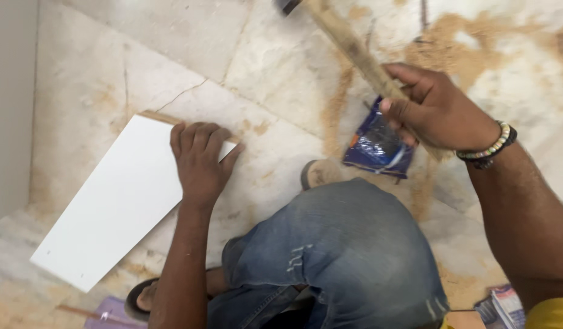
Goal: The person assembles wooden furniture components by hand, using a hammer to drive nails into white boards, applying white glue with a small stick, and fitting wood panels together while sitting on the floor.
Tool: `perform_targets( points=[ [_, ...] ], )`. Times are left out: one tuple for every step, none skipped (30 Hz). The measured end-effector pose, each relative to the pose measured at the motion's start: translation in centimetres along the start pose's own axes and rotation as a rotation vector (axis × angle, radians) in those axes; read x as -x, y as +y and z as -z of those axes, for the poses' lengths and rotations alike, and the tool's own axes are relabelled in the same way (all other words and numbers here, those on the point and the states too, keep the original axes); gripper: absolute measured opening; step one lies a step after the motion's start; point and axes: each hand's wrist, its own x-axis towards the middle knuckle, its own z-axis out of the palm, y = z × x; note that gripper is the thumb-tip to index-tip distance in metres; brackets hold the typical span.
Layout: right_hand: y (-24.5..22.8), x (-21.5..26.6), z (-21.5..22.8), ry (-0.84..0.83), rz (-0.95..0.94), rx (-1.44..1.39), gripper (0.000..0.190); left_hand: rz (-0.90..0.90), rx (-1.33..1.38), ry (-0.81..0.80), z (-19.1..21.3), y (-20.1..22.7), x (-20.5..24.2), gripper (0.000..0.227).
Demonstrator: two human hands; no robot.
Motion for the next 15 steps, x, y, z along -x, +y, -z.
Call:
perform_targets(
  points=[
    [0.4,0.5,0.7,0.022,-0.001,0.007,0.056,-0.015,0.013,0.012,-0.1,0.2,-0.3,0.032],
    [0.9,0.8,1.3,0.133,-0.037,0.046,0.057,-0.018,-0.006,0.019,-0.1,0.3,-0.1,0.03],
    [1.6,1.0,1.9,0.246,-0.072,0.084,0.057,-0.021,-0.025,0.026,-0.1,0.5,0.1,0.027],
    [2.4,1.1,2.3,0.253,-0.06,0.087,0.057,-0.025,-0.029,0.039,-0.2,0.5,0.1,0.027],
    [3.4,1.2,2.7,0.279,-0.014,-0.012,0.053,-0.01,-0.018,0.03,-0.4,0.7,0.2,0.025],
    [4.5,1.1,3.0,0.3,0.033,-0.108,0.049,0.008,-0.007,0.023,-0.6,0.8,0.4,0.024],
    [5.5,0.8,3.3,0.303,0.046,-0.103,0.049,0.007,-0.011,0.037,-0.7,0.9,0.4,0.024],
    [6.6,0.6,3.5,0.345,0.097,-0.021,0.044,0.001,0.005,0.046,-0.8,1.0,0.6,0.021],
    [7.6,0.5,3.5,0.386,0.148,0.061,0.04,-0.006,0.02,0.055,-0.8,1.2,0.8,0.018],
    [8.3,0.4,3.6,0.393,0.159,0.067,0.04,-0.009,0.019,0.068,-0.9,1.4,0.7,0.018],
    [8.7,0.4,3.6,0.499,0.219,0.209,0.04,0.018,0.07,0.073,-0.8,1.6,0.7,0.016],
    [8.7,0.2,3.6,0.599,0.284,0.354,0.04,0.051,0.118,0.08,-0.7,1.8,0.8,0.014],
    [8.5,0.0,3.4,0.602,0.299,0.361,0.04,0.054,0.116,0.096,-0.6,1.9,0.7,0.014],
    [8.0,0.1,3.2,0.645,0.256,0.451,0.038,0.081,0.155,0.088,-0.5,2.0,0.7,0.015],
    [7.3,0.2,3.1,0.688,0.213,0.541,0.037,0.107,0.194,0.08,-0.5,2.0,0.6,0.015]
  ],
)
